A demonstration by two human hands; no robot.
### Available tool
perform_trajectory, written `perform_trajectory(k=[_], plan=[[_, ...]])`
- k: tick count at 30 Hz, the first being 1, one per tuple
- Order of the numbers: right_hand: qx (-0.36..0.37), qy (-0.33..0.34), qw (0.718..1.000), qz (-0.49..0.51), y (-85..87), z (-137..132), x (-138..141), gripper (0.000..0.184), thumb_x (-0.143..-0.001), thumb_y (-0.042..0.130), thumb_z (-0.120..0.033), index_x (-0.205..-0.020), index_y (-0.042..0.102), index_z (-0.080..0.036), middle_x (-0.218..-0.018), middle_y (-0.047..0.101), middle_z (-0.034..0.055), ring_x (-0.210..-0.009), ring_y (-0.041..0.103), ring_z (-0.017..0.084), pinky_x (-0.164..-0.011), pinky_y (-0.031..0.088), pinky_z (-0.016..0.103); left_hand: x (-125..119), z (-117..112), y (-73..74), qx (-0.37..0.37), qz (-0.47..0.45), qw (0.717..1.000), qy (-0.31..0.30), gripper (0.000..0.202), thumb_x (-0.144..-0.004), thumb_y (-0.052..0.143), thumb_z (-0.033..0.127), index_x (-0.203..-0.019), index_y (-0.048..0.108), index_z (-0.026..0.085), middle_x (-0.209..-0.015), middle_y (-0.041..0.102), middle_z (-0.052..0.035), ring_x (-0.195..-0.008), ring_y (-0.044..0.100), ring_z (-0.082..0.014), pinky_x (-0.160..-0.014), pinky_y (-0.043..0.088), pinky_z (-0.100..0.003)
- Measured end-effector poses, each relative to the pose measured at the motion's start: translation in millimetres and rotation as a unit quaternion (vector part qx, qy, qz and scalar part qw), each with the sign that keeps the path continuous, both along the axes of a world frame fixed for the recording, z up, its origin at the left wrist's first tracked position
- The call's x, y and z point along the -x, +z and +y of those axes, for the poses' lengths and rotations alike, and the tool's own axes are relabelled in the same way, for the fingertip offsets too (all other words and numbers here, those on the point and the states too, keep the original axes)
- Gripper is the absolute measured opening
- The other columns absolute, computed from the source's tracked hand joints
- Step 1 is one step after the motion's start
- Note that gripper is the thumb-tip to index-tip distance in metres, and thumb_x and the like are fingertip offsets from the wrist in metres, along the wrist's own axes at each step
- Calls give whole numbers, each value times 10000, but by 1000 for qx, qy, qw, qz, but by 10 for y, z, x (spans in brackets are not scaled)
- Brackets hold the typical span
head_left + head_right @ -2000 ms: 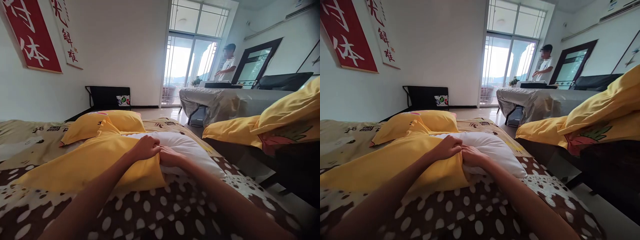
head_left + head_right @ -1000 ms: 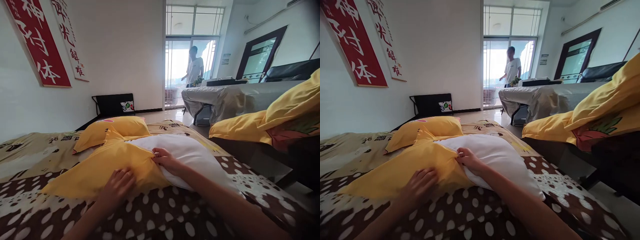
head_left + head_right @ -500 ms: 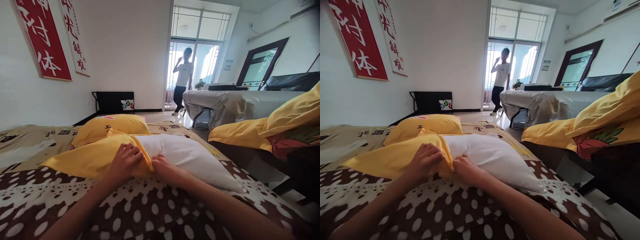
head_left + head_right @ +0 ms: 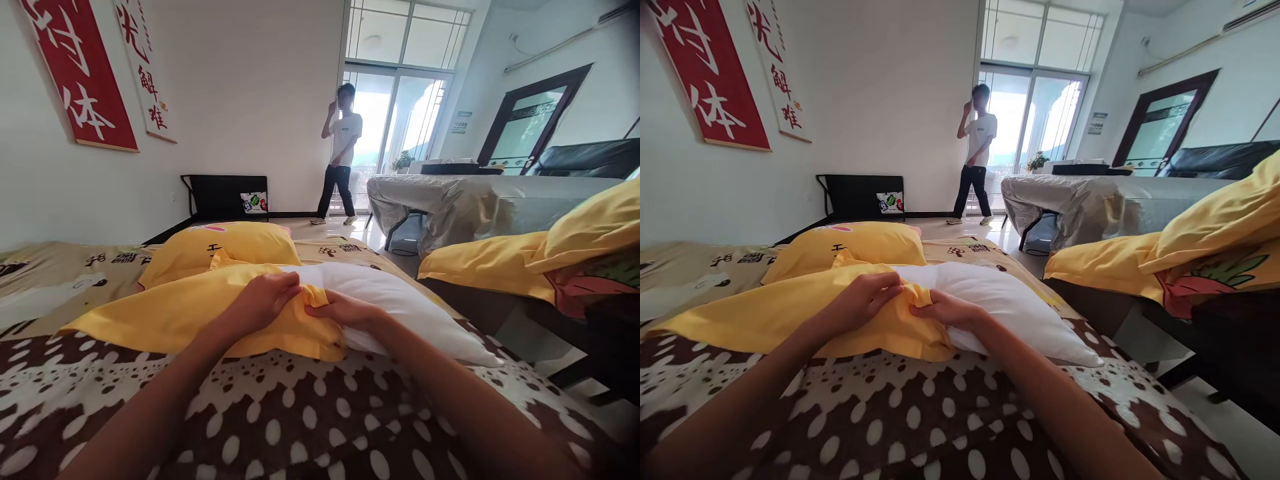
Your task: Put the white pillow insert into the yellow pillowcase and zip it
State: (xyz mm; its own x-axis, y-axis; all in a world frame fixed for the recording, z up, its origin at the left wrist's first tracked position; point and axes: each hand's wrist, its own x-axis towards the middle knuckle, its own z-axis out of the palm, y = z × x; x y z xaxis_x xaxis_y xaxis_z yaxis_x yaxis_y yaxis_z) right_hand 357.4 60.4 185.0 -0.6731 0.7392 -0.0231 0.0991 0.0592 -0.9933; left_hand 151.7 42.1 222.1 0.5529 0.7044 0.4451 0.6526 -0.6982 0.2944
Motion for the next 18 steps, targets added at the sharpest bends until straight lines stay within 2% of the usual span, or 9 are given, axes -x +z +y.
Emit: perform_trajectory(k=[1,3,5,7,10,12,14,16,18], plan=[[8,26,999,-31,47,-4,-56,414,-696,712,-433,-991,620,-158,-960,640,33,-921,576,159,-847,449,270,37,15,-22,22,16,1000,-3,326,-929,342,426,-838,556,198,-798,622,-4,-724,548,-149,-675,415,-276],[20,51,996,-70,119,-24,-205,408,-669,731,-420,-957,631,-149,-938,644,28,-886,576,157,-793,455,254,212,66,-140,37,51,998,12,380,-923,322,478,-1082,567,234,-1074,640,-31,-975,569,-192,-858,432,-335],[30,40,996,-80,126,-66,-347,411,-646,735,-428,-927,633,-145,-914,645,26,-839,576,157,-713,454,235,502,140,-319,31,88,994,61,482,-916,302,515,-1304,454,273,-1348,501,-43,-1236,442,-232,-1029,339,-431],[37,12,995,-89,76,-129,-401,394,-649,718,-448,-887,630,-147,-889,643,24,-779,568,145,-640,435,216,828,220,-490,39,109,986,116,549,-906,290,544,-1378,377,276,-1446,382,-41,-1330,341,-242,-1084,272,-476],[8,0,986,-169,0,-226,-226,342,-648,707,-453,-806,628,-160,-828,638,14,-691,537,126,-561,395,208,1155,296,-595,64,107,980,155,612,-888,293,578,-1376,394,224,-1444,380,-69,-1325,358,-245,-1088,288,-453],[-48,8,968,-246,-5,-263,26,322,-613,731,-436,-717,606,-158,-746,616,7,-638,505,121,-504,356,211,1157,305,-543,75,114,978,155,628,-882,296,585,-1362,419,198,-1434,392,-87,-1317,369,-257,-1082,294,-453],[-99,-2,962,-255,23,-259,291,306,-607,734,-404,-661,569,-152,-691,585,-2,-615,475,112,-477,329,210,990,306,-431,81,127,981,121,592,-897,279,549,-1364,412,209,-1446,375,-72,-1339,331,-255,-1089,263,-466],[-109,-33,980,-163,61,-207,465,276,-638,709,-379,-700,567,-150,-706,579,-6,-636,479,107,-502,358,207,737,332,-312,81,128,987,57,523,-918,252,466,-1364,398,235,-1462,355,-43,-1364,279,-236,-1101,215,-468],[-62,-91,993,-50,88,-118,476,285,-645,703,-371,-782,577,-155,-749,592,-3,-668,510,110,-558,412,216,497,393,-229,78,118,990,11,467,-917,252,403,-1302,459,238,-1433,403,-43,-1332,320,-239,-1083,228,-455]])
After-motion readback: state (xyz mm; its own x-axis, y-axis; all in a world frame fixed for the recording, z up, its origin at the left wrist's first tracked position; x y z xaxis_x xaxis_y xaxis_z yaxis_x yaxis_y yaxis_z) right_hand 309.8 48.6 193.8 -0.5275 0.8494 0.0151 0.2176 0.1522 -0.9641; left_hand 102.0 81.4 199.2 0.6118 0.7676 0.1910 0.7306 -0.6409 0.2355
